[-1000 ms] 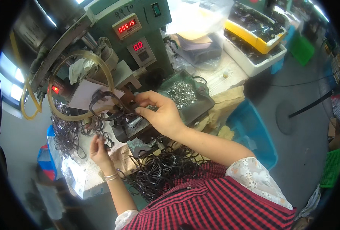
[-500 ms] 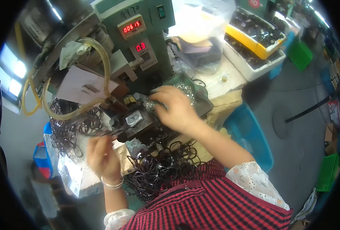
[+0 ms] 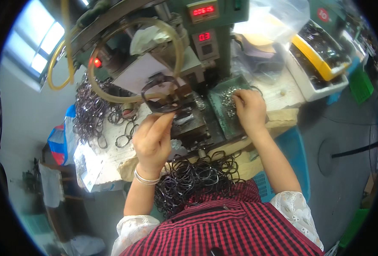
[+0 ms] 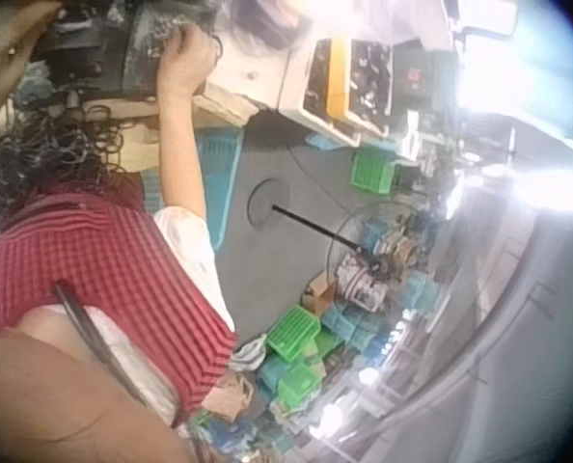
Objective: The person repeatedly picks up small metal rings and beads, places them into a press machine, and removes the assembled hair accessories. The person handles the components one at a time and deposits the finished items into a pile on the table.
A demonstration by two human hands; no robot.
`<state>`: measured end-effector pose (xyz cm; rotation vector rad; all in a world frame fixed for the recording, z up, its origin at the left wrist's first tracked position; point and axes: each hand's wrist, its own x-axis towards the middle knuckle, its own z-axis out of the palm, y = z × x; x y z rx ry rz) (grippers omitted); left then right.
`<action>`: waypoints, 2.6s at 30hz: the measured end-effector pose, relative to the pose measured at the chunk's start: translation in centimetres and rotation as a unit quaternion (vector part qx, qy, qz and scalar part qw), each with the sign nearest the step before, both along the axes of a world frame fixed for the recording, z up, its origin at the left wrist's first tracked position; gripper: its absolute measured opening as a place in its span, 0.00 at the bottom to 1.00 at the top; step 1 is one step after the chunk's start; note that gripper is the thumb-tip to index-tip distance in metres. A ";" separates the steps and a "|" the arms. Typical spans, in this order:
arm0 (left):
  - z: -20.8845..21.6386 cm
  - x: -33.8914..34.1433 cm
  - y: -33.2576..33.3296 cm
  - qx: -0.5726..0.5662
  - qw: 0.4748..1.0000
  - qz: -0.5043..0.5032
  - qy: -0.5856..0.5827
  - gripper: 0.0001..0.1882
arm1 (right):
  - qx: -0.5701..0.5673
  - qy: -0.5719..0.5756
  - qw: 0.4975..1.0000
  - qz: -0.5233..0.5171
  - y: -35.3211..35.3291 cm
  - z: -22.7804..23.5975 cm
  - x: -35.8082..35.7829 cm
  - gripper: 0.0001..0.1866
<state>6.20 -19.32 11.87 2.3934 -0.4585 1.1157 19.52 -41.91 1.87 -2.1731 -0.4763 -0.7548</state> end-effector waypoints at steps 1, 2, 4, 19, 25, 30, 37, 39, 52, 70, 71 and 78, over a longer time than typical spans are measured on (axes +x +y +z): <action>-0.2 -0.5 -0.5 -0.029 1.000 0.011 0.004 0.14 | 0.000 0.003 1.000 -0.001 0.1 -0.3 0.4 0.04; -0.4 -1.8 -0.3 -0.025 0.998 0.049 -0.027 0.13 | 0.006 0.014 1.000 0.007 0.6 -0.2 0.3 0.04; -1.8 -4.1 0.1 -0.032 0.992 0.096 -0.076 0.12 | 0.007 0.046 0.999 -0.007 0.0 -0.6 -0.8 0.03; -13.8 0.6 25.0 0.220 0.891 0.317 0.240 0.04 | 0.030 0.154 0.988 0.017 -0.3 0.1 -1.7 0.06; -12.7 -2.0 20.0 0.137 0.931 0.219 0.257 0.05 | 0.059 0.072 0.995 -0.028 -5.4 -0.5 -4.9 0.06; -11.2 -4.3 17.2 -0.010 0.942 0.217 0.257 0.07 | 0.124 0.146 0.981 0.020 -4.5 2.1 -6.5 0.06; -10.4 -1.0 16.3 0.241 0.920 0.198 0.238 0.07 | 0.123 0.032 0.961 0.247 5.4 7.2 -4.0 0.08; -11.7 -0.4 17.4 0.280 0.901 0.182 0.277 0.05 | 0.209 0.095 0.941 0.247 7.0 5.2 -4.0 0.09; -5.9 -5.0 11.7 -0.481 0.858 0.175 0.044 0.16 | 0.418 0.313 0.790 0.321 8.4 7.6 -6.8 0.19; 1.6 -4.4 1.2 -0.066 0.987 -0.133 0.054 0.10 | -0.136 0.023 0.990 0.005 -0.7 -0.7 0.6 0.08; 1.5 -3.5 0.6 -0.021 0.996 -0.087 -0.011 0.10 | -0.148 0.003 0.989 -0.013 -0.5 -0.7 0.6 0.08; -0.9 -0.8 1.0 -0.031 0.996 -0.077 -0.025 0.15 | -0.098 0.070 0.993 0.017 -0.4 -1.6 0.8 0.09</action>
